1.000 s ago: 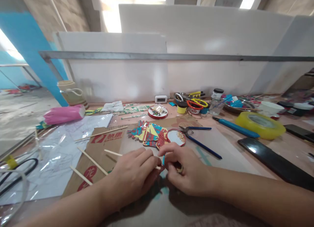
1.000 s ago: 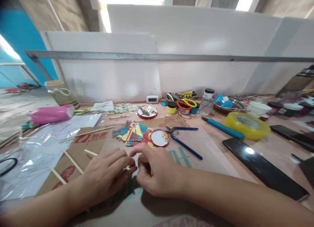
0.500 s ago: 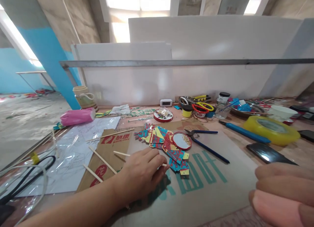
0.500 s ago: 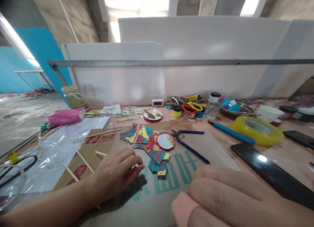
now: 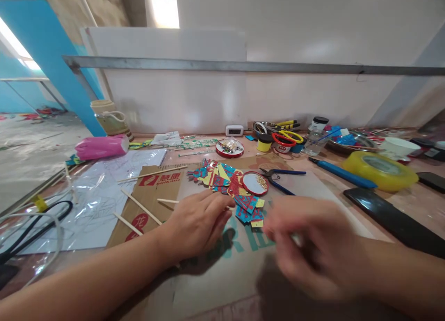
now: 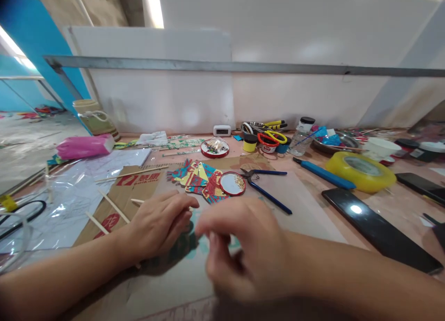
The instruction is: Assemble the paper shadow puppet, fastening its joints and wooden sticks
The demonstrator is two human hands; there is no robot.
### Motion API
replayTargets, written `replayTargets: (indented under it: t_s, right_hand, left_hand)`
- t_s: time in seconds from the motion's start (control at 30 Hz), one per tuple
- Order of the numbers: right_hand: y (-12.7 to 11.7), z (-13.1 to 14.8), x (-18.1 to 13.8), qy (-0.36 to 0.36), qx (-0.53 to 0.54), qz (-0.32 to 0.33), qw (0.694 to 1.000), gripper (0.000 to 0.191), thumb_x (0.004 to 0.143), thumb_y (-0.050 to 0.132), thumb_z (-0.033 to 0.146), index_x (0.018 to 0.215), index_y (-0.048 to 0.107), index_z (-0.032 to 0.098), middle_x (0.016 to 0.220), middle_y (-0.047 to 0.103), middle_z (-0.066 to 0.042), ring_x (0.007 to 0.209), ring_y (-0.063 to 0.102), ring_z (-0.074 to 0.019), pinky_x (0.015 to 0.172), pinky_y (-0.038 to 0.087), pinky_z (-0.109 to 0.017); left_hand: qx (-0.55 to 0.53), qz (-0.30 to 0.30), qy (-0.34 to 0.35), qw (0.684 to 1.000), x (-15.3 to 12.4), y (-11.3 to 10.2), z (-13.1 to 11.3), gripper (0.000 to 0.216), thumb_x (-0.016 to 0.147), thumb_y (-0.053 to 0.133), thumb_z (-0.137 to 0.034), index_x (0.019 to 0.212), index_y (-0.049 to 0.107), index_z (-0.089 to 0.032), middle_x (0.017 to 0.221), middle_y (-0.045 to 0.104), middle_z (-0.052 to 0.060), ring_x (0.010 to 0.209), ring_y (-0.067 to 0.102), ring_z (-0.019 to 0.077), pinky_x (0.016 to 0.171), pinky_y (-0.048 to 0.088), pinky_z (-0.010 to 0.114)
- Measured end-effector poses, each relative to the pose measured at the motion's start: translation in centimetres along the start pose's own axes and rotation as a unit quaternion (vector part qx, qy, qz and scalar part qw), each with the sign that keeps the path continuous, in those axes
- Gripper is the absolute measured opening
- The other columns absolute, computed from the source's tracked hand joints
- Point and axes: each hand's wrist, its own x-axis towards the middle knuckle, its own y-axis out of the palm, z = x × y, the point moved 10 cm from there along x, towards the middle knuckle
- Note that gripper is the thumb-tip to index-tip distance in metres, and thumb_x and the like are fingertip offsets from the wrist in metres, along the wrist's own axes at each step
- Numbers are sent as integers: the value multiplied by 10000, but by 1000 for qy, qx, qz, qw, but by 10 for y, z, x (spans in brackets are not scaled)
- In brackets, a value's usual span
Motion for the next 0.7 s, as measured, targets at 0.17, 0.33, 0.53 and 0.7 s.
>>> replayTargets:
  t_s: [0.17, 0.33, 0.53, 0.7]
  right_hand:
    - [44, -54, 11, 88, 60, 35, 994, 368, 785, 447, 22, 1024, 381, 294, 661, 519, 86, 451, 434, -85, 427, 327, -198]
    - [48, -59, 4, 79, 76, 35, 993, 341, 788, 450, 34, 1005, 377, 287, 644, 481, 97, 452, 409, -77, 448, 304, -204]
    - [51, -64, 6, 119, 109, 48, 986, 330, 799, 453, 34, 996, 366, 284, 667, 485, 88, 489, 428, -87, 440, 300, -205]
    - [53, -63, 7, 121, 110, 52, 985, 304, 796, 458, 50, 984, 362, 269, 650, 479, 89, 500, 458, -94, 462, 308, -224]
  left_hand:
    - [44, 31, -2, 999, -2, 8, 5, 191, 993, 381, -155, 886, 537, -183, 731, 617, 2, 654, 539, 152, 598, 406, 263]
    - [33, 61, 4, 998, -2, 15, 7, 203, 962, 392, -104, 926, 571, -193, 791, 639, 6, 721, 563, 160, 638, 416, 255]
    - [4, 51, 12, 999, -2, 15, 7, 166, 966, 421, -122, 931, 575, -174, 778, 629, 12, 690, 536, 161, 614, 401, 251]
    - [1, 54, 20, 998, -3, 18, 6, 158, 952, 433, -120, 935, 580, -176, 811, 658, 24, 731, 553, 180, 696, 445, 287]
